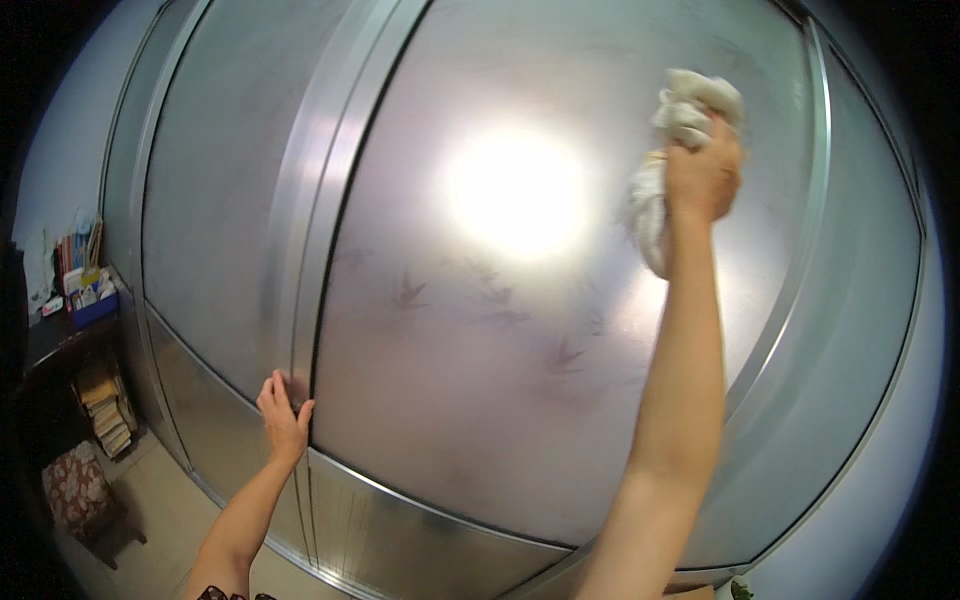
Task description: The person wipes the sliding doors of a wardrobe with a white cloth, moving from the top to the bottom and across the panels. They then wipe the surface of a nearby wooden desk, cleaning around a small air cooler and other items. The person returns to the wardrobe to wipe the doors again.
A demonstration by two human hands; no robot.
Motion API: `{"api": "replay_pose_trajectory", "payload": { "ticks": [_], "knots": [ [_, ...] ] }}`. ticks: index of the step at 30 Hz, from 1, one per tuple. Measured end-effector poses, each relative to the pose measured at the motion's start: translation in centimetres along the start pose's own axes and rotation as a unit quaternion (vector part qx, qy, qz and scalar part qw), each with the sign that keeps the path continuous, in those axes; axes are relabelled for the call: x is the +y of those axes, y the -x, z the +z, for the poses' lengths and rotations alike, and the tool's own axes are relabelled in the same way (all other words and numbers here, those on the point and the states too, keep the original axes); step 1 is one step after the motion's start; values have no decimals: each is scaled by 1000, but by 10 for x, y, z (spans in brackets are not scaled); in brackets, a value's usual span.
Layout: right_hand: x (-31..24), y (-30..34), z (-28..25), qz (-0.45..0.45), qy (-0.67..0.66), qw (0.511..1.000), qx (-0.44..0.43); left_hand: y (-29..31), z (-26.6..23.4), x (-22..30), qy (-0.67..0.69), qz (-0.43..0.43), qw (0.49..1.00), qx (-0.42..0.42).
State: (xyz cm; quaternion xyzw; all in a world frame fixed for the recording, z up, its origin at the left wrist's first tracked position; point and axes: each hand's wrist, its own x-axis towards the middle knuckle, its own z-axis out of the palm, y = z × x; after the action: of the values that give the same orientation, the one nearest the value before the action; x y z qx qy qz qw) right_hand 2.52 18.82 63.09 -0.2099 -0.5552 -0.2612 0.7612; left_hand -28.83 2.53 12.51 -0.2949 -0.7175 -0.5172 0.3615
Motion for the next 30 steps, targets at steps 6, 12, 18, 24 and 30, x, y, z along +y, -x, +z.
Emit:
{"api": "replay_pose_trajectory", "payload": {
  "ticks": [6, 12, 18, 24, 30],
  "knots": [
    [-145, 201, 21, -381, -113, 897, -193, -10, -11, 4, 60, -16, 997, -36],
    [-132, 227, 5, -359, -145, 896, -216, 10, -48, -48, 204, -23, 967, -152],
    [-118, 204, -17, -134, -73, 976, -152, 174, -122, -164, 120, -220, 879, -407],
    [-181, 422, -41, -309, -182, 844, -398, 296, -202, -236, 34, -332, 707, -623],
    [-133, 474, -100, -229, -176, 822, -490, 296, -286, -259, -2, -429, 636, -642]
  ]
}}
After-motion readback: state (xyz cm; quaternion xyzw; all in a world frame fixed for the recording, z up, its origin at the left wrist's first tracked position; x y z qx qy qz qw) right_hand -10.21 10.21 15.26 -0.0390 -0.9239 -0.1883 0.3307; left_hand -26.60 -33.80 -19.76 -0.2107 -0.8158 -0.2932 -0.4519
